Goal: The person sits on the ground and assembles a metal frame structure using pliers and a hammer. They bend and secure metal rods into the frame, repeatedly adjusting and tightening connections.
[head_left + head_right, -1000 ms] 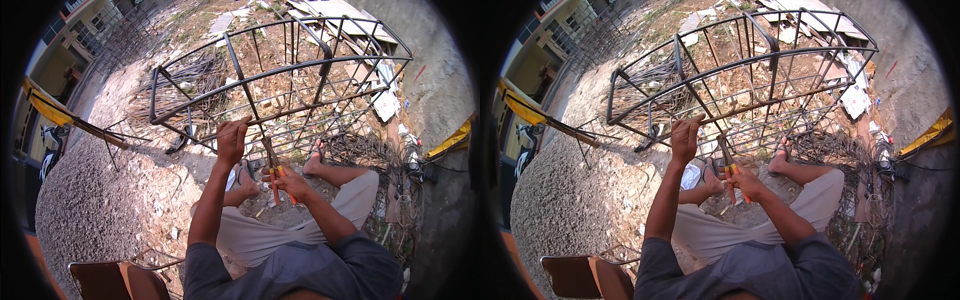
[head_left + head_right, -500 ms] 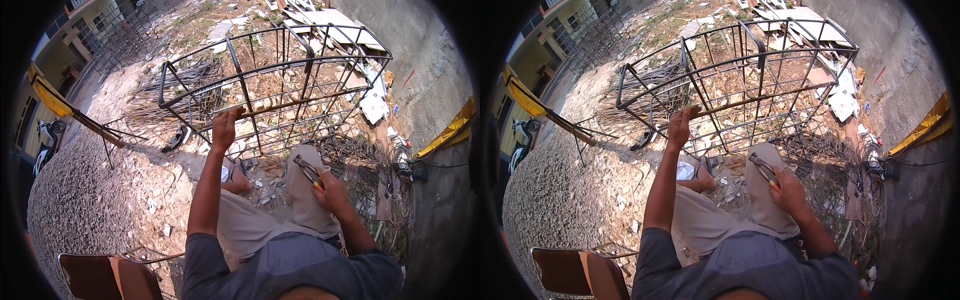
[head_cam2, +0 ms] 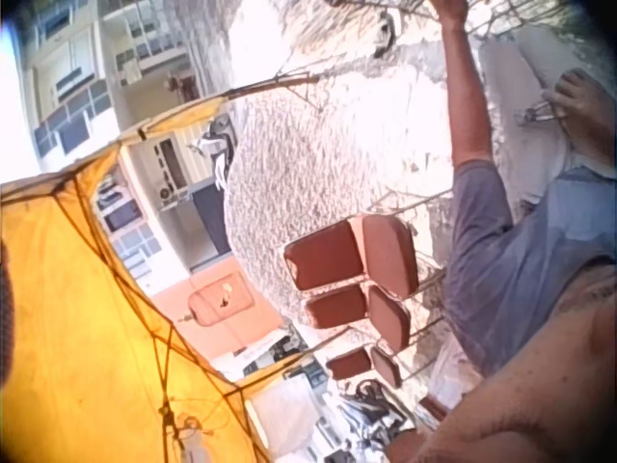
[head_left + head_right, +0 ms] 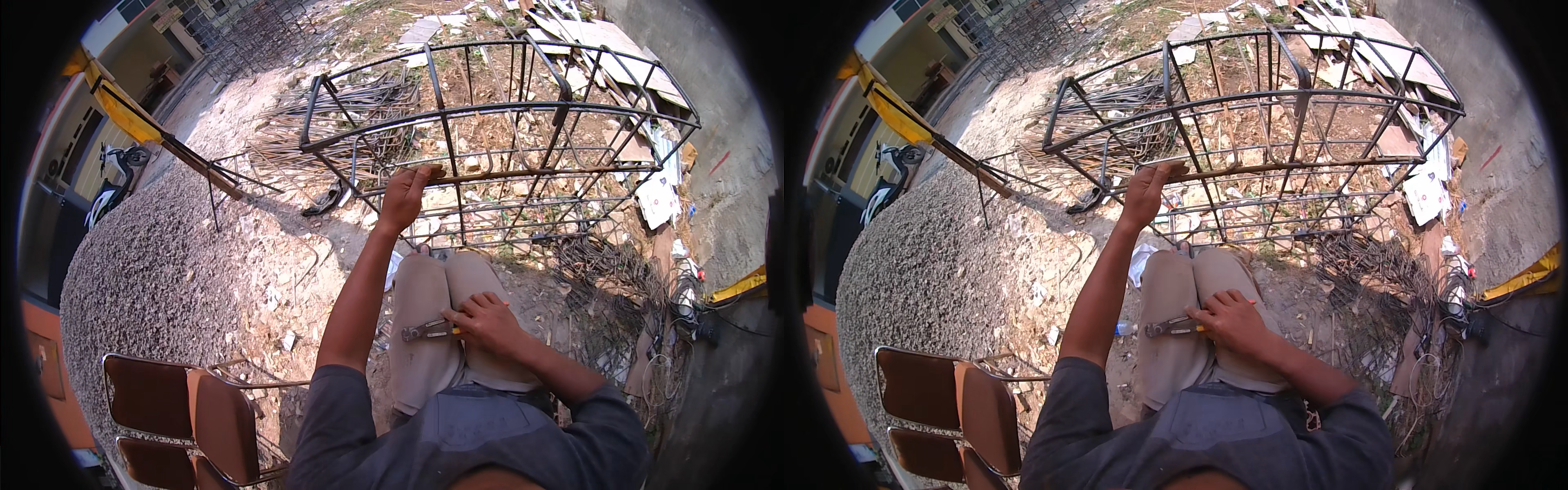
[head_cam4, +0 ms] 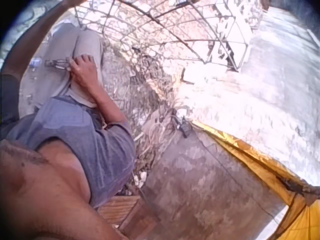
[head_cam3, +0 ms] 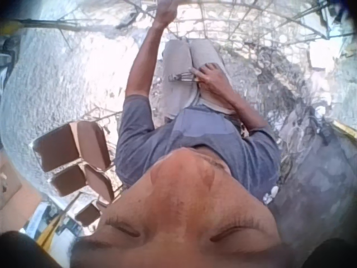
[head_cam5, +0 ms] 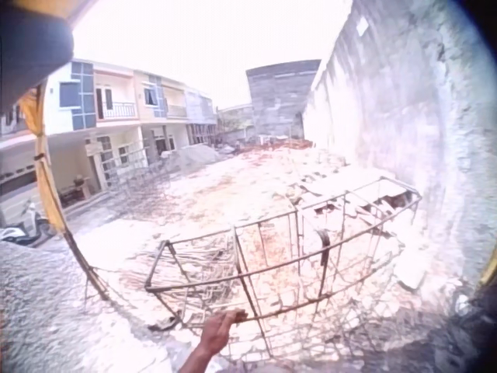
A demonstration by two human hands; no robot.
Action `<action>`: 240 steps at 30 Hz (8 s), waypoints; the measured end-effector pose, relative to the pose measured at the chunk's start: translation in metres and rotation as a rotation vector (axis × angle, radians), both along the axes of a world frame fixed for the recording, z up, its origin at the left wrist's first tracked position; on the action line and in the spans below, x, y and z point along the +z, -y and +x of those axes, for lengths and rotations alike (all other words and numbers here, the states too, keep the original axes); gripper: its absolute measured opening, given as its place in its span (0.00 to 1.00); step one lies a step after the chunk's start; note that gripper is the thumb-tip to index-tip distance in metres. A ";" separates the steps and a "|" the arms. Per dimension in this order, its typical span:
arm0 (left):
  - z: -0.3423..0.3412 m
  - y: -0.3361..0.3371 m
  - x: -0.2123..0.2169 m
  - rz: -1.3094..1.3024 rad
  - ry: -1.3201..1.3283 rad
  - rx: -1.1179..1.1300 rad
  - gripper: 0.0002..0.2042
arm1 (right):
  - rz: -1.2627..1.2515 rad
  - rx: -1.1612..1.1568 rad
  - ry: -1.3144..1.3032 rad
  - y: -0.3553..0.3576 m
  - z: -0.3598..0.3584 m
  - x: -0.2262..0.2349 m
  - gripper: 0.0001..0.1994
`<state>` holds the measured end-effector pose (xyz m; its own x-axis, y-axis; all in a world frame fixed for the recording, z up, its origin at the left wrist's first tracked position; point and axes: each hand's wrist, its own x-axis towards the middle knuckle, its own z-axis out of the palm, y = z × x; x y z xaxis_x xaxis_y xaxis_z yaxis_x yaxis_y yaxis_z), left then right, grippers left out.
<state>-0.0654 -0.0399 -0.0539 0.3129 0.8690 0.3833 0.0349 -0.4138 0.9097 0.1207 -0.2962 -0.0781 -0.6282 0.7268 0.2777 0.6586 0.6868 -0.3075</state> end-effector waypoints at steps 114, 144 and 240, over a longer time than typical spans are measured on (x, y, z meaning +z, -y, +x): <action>-0.110 0.012 -0.004 0.831 -0.855 0.541 0.10 | -1.306 -0.482 -1.646 -0.237 -0.140 -0.006 0.06; -0.108 0.012 -0.009 0.847 -0.804 0.583 0.09 | -0.914 -0.500 -1.753 -0.234 -0.166 -0.006 0.09; -0.112 0.012 0.013 0.531 -0.939 0.333 0.12 | -1.193 -0.347 -1.566 -0.233 -0.137 -0.010 0.06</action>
